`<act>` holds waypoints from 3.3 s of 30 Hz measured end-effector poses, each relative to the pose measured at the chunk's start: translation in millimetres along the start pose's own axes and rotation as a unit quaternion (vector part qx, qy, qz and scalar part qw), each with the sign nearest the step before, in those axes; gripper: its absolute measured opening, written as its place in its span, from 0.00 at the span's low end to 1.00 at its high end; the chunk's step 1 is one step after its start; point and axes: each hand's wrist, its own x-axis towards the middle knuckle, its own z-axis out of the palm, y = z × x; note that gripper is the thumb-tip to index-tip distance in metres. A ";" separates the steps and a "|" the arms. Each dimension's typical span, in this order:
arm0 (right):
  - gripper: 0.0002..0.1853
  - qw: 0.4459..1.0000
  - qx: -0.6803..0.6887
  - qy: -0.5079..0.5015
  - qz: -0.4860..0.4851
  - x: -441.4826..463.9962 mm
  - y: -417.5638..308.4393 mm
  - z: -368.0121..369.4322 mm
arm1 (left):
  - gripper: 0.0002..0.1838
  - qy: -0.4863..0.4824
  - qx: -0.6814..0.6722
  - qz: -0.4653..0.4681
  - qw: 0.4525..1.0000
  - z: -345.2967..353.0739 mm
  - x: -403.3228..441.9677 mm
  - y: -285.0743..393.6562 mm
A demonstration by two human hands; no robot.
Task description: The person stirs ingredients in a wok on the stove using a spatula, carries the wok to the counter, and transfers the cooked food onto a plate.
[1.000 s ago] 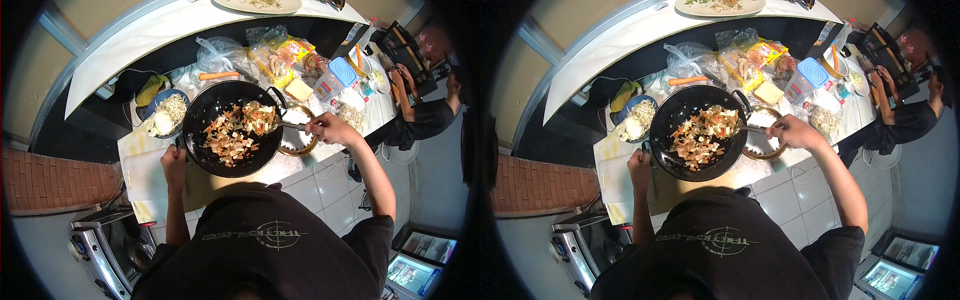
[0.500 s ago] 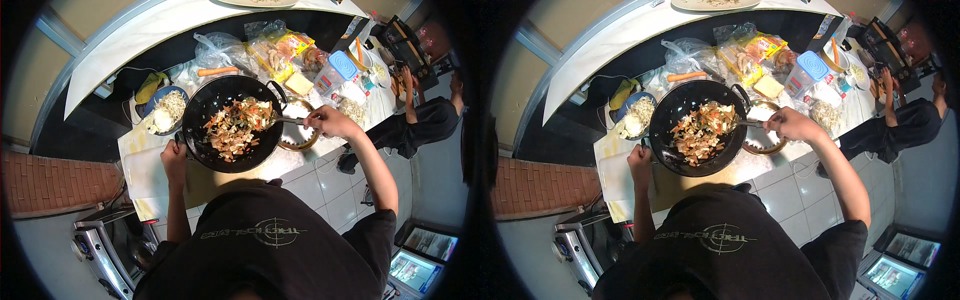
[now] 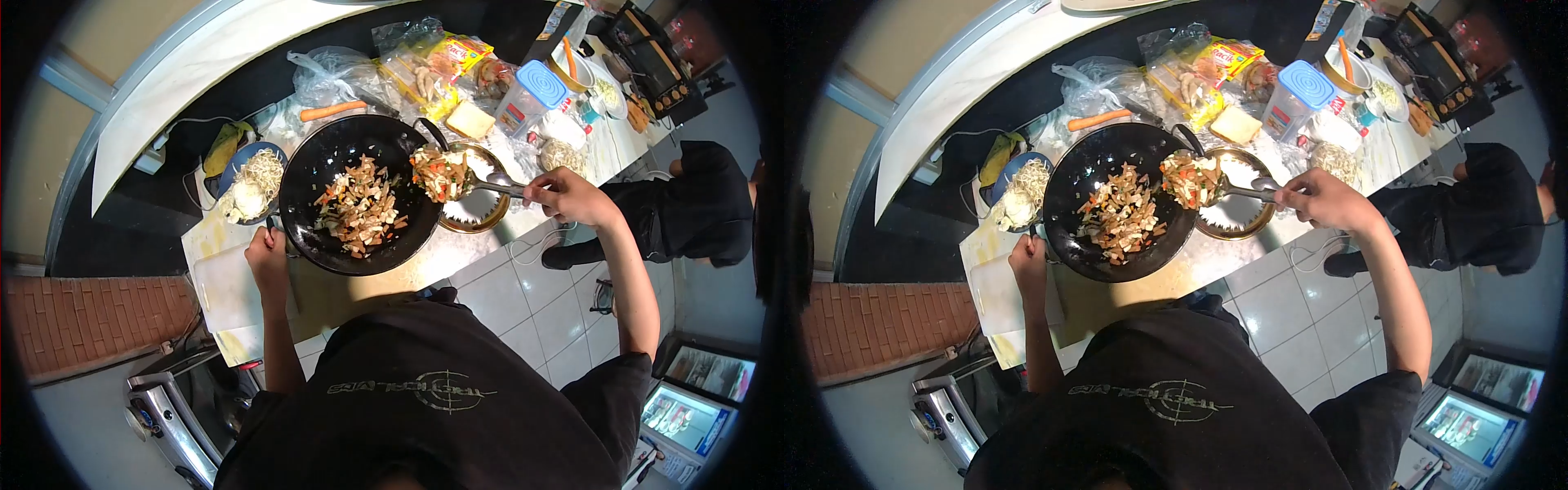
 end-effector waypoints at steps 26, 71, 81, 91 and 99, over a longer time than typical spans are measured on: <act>0.09 0.932 -0.158 0.321 -0.059 20.5 108.9 117.7 | 0.16 -0.079 0.004 -0.149 0.986 -18.7 -26.6 -6.9; 0.10 0.908 -0.175 0.364 -0.113 -36.4 2.6 60.5 | 0.15 -0.110 -0.056 -0.190 0.974 -23.6 -22.1 4.7; 0.18 0.871 -0.377 0.164 -0.269 42.9 -89.6 94.3 | 0.12 -0.053 -0.046 -0.127 0.989 -16.9 -25.8 -10.3; 0.29 0.679 -0.559 0.236 -0.413 130.7 -162.1 113.9 | 0.10 -0.064 -0.060 -0.091 0.992 -17.8 -12.7 -13.1; 0.32 0.700 -0.567 0.087 -0.425 128.5 -143.6 137.2 | 0.10 -0.057 -0.051 -0.086 0.993 -13.9 -2.3 -12.2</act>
